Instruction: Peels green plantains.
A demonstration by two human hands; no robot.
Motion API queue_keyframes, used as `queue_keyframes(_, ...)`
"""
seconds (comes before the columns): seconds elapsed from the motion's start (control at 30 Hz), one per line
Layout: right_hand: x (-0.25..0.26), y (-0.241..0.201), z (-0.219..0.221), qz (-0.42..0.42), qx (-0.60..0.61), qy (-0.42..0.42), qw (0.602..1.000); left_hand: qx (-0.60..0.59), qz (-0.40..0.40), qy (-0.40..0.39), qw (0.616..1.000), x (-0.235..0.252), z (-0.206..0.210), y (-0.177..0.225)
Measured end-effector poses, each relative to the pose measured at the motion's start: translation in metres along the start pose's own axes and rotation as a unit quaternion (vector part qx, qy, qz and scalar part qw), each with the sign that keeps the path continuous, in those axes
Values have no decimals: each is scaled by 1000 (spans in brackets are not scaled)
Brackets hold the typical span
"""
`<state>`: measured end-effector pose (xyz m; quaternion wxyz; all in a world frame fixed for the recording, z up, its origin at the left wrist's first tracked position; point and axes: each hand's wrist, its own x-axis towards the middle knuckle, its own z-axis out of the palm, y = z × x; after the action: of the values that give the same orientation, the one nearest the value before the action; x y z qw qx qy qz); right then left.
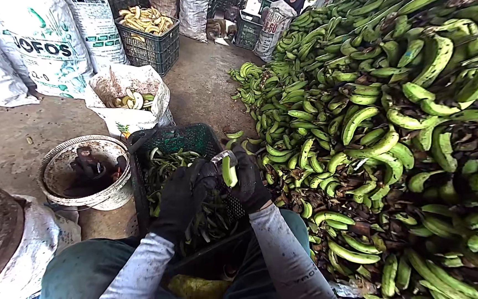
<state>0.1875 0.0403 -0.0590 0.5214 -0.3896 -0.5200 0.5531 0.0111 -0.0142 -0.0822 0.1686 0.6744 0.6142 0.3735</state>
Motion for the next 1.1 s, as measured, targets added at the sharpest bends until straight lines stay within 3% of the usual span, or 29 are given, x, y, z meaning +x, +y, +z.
queue_keyframes(0.1,-8,0,-10,28,-42,-141,989,-23,-43,-18,999,10,-7,-5)
queue_keyframes(0.2,-13,0,-15,68,-8,-194,979,-42,-99,-39,993,18,-16,-5)
queue_keyframes(0.3,-11,10,-17,105,123,-103,982,-22,-92,-38,995,19,-13,-10)
queue_keyframes(0.37,-4,12,-18,127,213,-24,968,-10,-42,-47,998,12,-7,-7)
queue_keyframes(0.43,3,14,-19,146,298,45,942,17,44,-48,998,2,6,-3)
queue_keyframes(0.53,13,18,-25,168,443,113,873,74,174,38,981,-12,25,5)
queue_keyframes(0.6,14,21,-29,165,483,133,850,92,203,80,972,-15,30,5)
queue_keyframes(0.7,12,25,-29,166,488,164,841,94,203,79,971,-16,32,3)
queue_keyframes(0.9,8,21,-23,180,423,196,866,91,180,45,978,-19,33,2)
queue_keyframes(0.97,5,20,-23,164,357,162,905,77,150,16,986,-18,31,4)
queue_keyframes(1.03,-2,24,-24,100,209,79,970,34,75,-51,995,-12,25,7)
queue_keyframes(1.1,-6,25,-21,61,88,36,994,6,10,-78,997,-6,23,4)
